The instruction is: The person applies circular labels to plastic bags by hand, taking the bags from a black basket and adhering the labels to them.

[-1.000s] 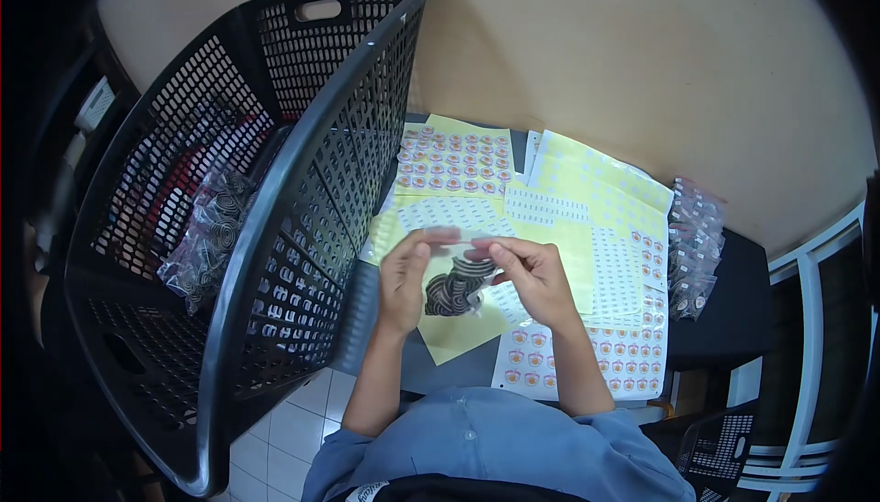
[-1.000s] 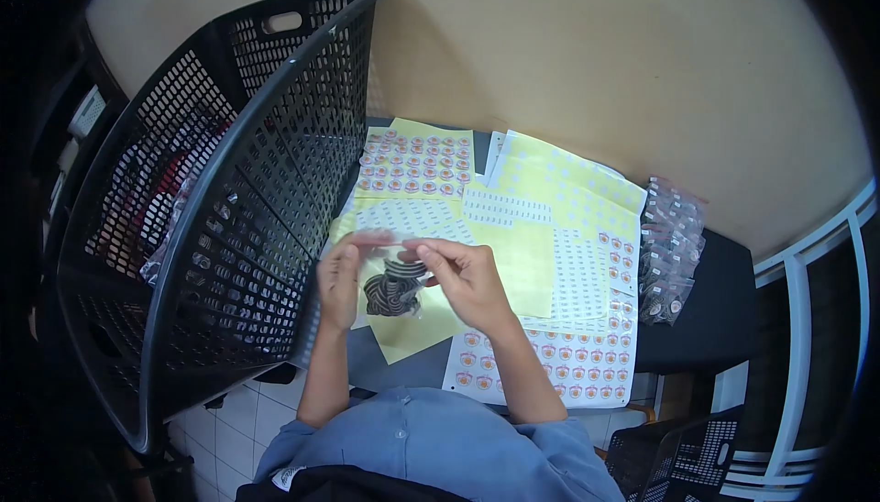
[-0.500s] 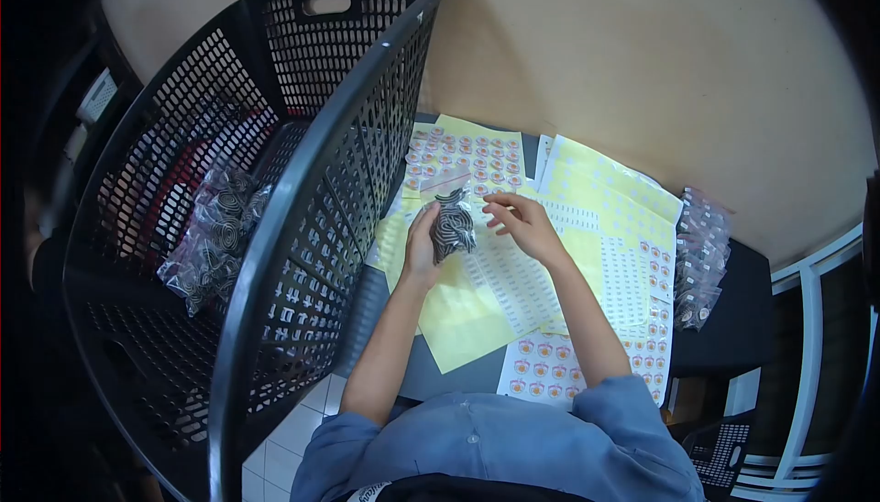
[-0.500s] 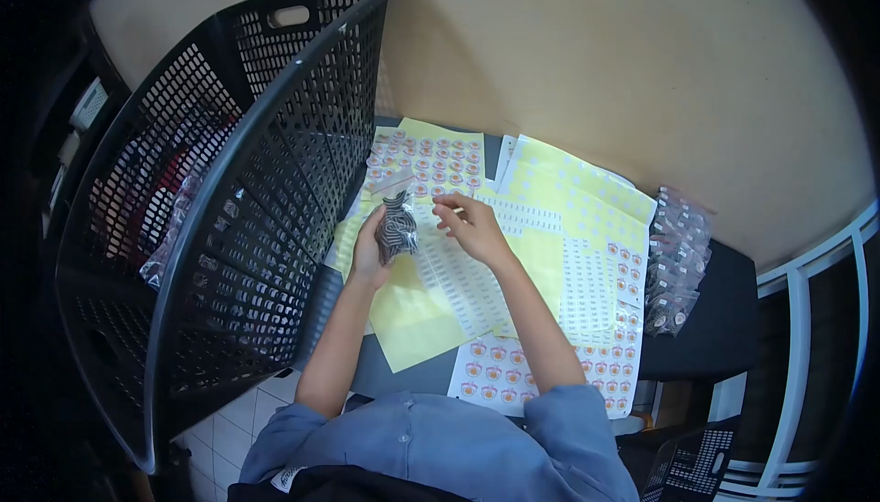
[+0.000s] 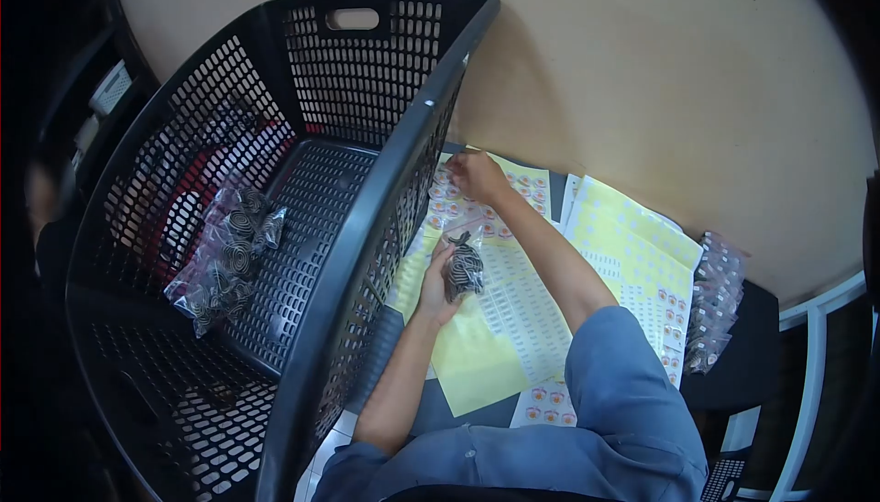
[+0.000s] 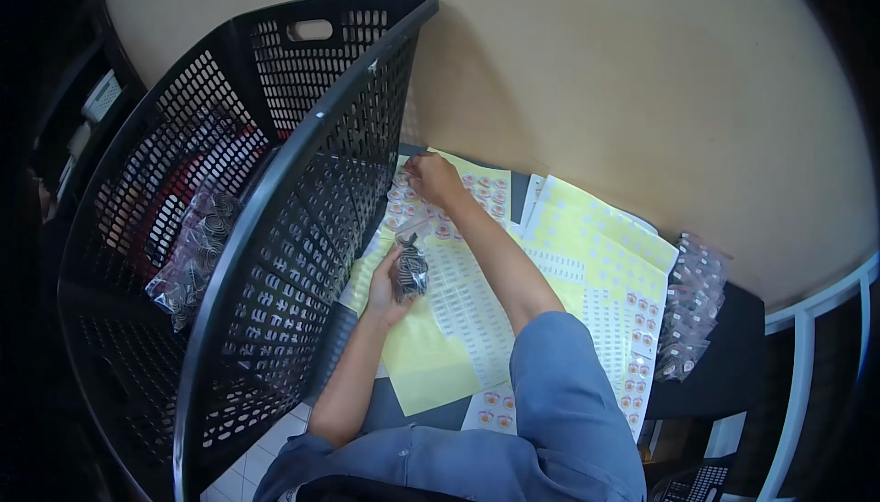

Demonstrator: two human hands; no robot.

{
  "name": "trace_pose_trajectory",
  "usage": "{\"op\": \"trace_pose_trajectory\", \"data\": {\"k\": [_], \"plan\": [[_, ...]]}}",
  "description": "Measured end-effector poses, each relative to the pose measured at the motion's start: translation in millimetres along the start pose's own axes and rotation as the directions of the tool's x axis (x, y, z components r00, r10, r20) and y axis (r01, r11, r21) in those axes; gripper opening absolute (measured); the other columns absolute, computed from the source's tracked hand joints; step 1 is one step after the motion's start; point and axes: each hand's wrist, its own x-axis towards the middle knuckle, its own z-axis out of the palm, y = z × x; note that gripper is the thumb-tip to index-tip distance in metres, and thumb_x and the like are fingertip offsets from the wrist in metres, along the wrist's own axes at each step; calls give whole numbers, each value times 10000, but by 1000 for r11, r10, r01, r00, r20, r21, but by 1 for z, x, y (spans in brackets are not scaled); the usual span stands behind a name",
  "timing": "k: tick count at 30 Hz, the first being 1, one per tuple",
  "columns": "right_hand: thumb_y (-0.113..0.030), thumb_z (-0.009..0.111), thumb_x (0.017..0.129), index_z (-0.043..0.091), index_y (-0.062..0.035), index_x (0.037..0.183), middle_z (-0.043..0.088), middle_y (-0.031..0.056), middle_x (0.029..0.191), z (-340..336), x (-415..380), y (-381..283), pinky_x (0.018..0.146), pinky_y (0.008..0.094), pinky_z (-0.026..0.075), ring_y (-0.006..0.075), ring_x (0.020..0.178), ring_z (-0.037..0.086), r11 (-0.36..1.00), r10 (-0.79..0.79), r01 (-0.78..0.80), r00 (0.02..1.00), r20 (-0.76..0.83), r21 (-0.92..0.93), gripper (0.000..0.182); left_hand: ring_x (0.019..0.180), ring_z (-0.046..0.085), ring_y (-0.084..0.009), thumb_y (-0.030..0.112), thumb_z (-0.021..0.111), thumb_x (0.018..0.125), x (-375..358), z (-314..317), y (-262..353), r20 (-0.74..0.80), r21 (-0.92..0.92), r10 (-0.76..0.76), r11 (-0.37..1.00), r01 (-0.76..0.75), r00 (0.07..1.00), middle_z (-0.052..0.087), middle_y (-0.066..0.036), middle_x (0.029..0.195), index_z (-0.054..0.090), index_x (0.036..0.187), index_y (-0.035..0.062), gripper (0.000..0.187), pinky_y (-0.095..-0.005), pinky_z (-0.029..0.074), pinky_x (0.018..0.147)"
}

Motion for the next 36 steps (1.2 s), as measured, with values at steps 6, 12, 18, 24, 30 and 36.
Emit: {"op": "trace_pose_trajectory", "data": {"k": [6, 12, 18, 24, 30, 36], "plan": [[-80, 554, 652, 595, -59, 825, 580, 145, 753, 4, 14, 3, 657, 373, 460, 295, 735, 565, 966, 35, -16, 997, 68, -256, 179, 735, 563, -186, 233, 396, 861, 0, 0, 2, 59, 4, -4, 1000, 4, 998, 554, -98, 826, 449, 1027, 106, 216, -334, 489, 631], [-53, 525, 673, 544, -45, 816, 570, 164, 780, 4, 19, 1, 682, 380, 449, 320, 755, 552, 937, 92, -77, 995, 28, -340, 144, 750, 567, -202, 237, 385, 868, -2, 3, 1, 34, 28, -6, 1000, 5, 999, 552, -126, 874, 429, 1060, 107, 236, -360, 490, 677], [-69, 529, 724, 555, 0, 788, 583, 153, 744, -8, 21, 19, 620, 353, 451, 267, 686, 579, 992, -38, 74, 948, -317, 103, 97, 751, 566, -206, 301, 377, 867, 2, 2, 0, 83, 17, 10, 1000, -12, 996, 553, -130, 892, 426, 1066, 65, 313, -344, 485, 685], [-150, 585, 747, 571, 9, 803, 595, 55, 682, -74, -33, -11, 549, 228, 432, 93, 620, 548, 780, 267, -69, 936, -231, 622, 168, 936, 522, -183, 254, 364, 867, -4, 2, 2, 249, -6, -29, 999, 32, 968, 504, -78, 1053, 297, 1247, 147, 401, -336, 450, 774], [-57, 616, 703, 631, 1, 820, 616, 71, 765, -127, -118, -89, 620, 212, 462, 125, 714, 591, 891, 176, 29, 898, -403, 454, 132, 924, 524, -180, 82, 386, 826, -28, 39, -1, 298, 199, 174, 950, -239, 939, 498, -81, 1032, 321, 1188, 50, 369, -314, 451, 780], [-4, 594, 691, 641, -11, 827, 634, 95, 787, -133, -165, -135, 617, 229, 465, 143, 688, 595, 961, 37, 114, 851, -524, 254, 144, 916, 514, -140, 5, 422, 827, -55, 65, -13, 339, 257, 224, 912, -319, 914, 479, -85, 1030, 320, 1161, 36, 351, -270, 447, 784]]}}
